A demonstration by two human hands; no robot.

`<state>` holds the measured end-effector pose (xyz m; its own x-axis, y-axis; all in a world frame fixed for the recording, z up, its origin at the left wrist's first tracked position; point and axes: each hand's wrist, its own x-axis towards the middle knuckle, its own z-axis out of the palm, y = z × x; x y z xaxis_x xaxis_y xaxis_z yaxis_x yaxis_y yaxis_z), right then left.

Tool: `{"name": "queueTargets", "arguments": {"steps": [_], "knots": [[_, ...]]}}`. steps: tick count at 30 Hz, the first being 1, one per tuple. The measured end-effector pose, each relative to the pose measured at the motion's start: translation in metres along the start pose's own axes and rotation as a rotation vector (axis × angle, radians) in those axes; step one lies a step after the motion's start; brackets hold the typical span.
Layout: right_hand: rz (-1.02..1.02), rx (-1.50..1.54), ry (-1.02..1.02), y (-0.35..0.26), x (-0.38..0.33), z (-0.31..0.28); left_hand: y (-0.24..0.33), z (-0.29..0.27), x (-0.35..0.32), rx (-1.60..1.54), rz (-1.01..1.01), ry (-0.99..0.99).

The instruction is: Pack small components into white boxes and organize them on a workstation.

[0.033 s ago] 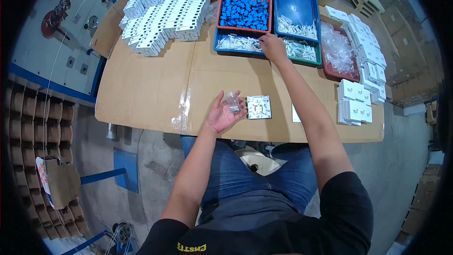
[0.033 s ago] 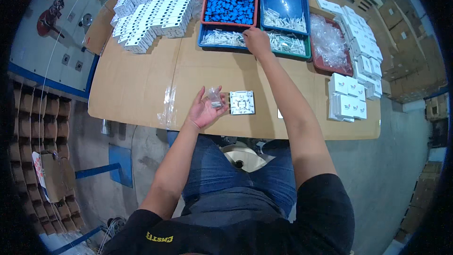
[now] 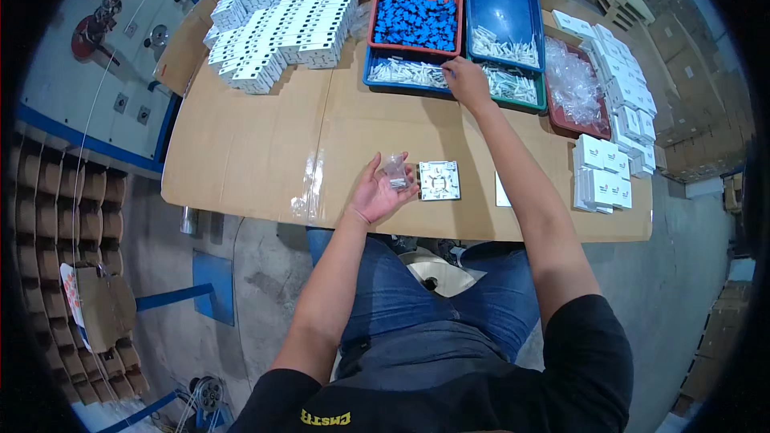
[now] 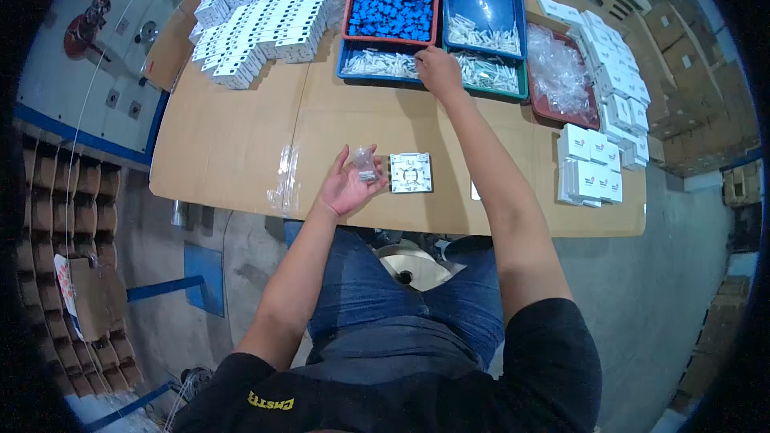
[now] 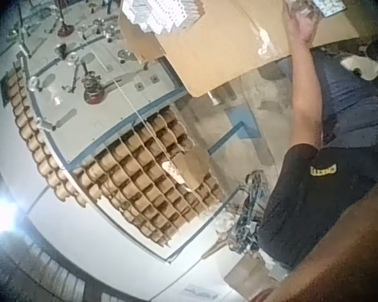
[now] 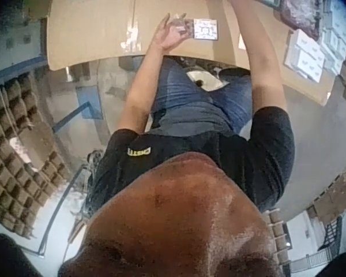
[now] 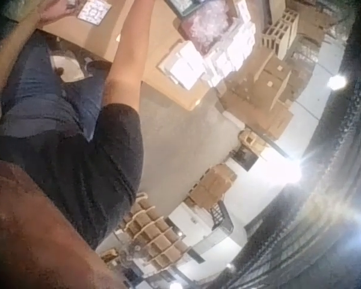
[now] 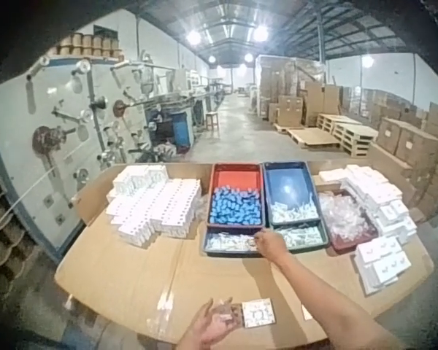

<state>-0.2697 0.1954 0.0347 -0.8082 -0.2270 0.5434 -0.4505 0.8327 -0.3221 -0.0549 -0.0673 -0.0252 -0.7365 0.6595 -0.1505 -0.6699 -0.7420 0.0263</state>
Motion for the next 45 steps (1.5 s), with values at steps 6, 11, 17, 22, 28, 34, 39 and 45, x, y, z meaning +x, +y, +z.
{"name": "queueTargets", "arguments": {"steps": [6,11,17,22,28,34,39,45], "knots": [[0.037,0.177,-0.185,-0.051,-0.040,-0.074,-0.008,-0.002,0.003,0.097,0.064,-0.015],[-0.164,0.244,-0.333,-0.108,-0.091,-0.124,-0.023,-0.007,-0.009,0.413,0.138,-0.004],[-0.356,0.072,-0.483,-0.131,-0.113,-0.157,-0.049,0.022,-0.017,0.681,0.146,0.011],[-0.379,0.131,-0.589,-0.151,-0.117,-0.157,-0.064,0.035,-0.022,0.688,0.148,-0.002],[-0.309,0.163,-0.799,-0.160,-0.118,-0.163,-0.075,0.054,-0.032,0.755,0.147,0.045],[-0.166,0.508,-0.891,-0.159,-0.119,-0.192,-0.076,0.093,-0.045,0.656,0.126,0.086],[-0.090,0.711,-0.690,-0.161,-0.112,-0.222,-0.091,0.149,-0.050,0.895,0.236,0.043],[0.099,0.754,-0.449,-0.173,-0.103,-0.270,-0.097,0.193,-0.041,1.164,0.446,0.040]]}}
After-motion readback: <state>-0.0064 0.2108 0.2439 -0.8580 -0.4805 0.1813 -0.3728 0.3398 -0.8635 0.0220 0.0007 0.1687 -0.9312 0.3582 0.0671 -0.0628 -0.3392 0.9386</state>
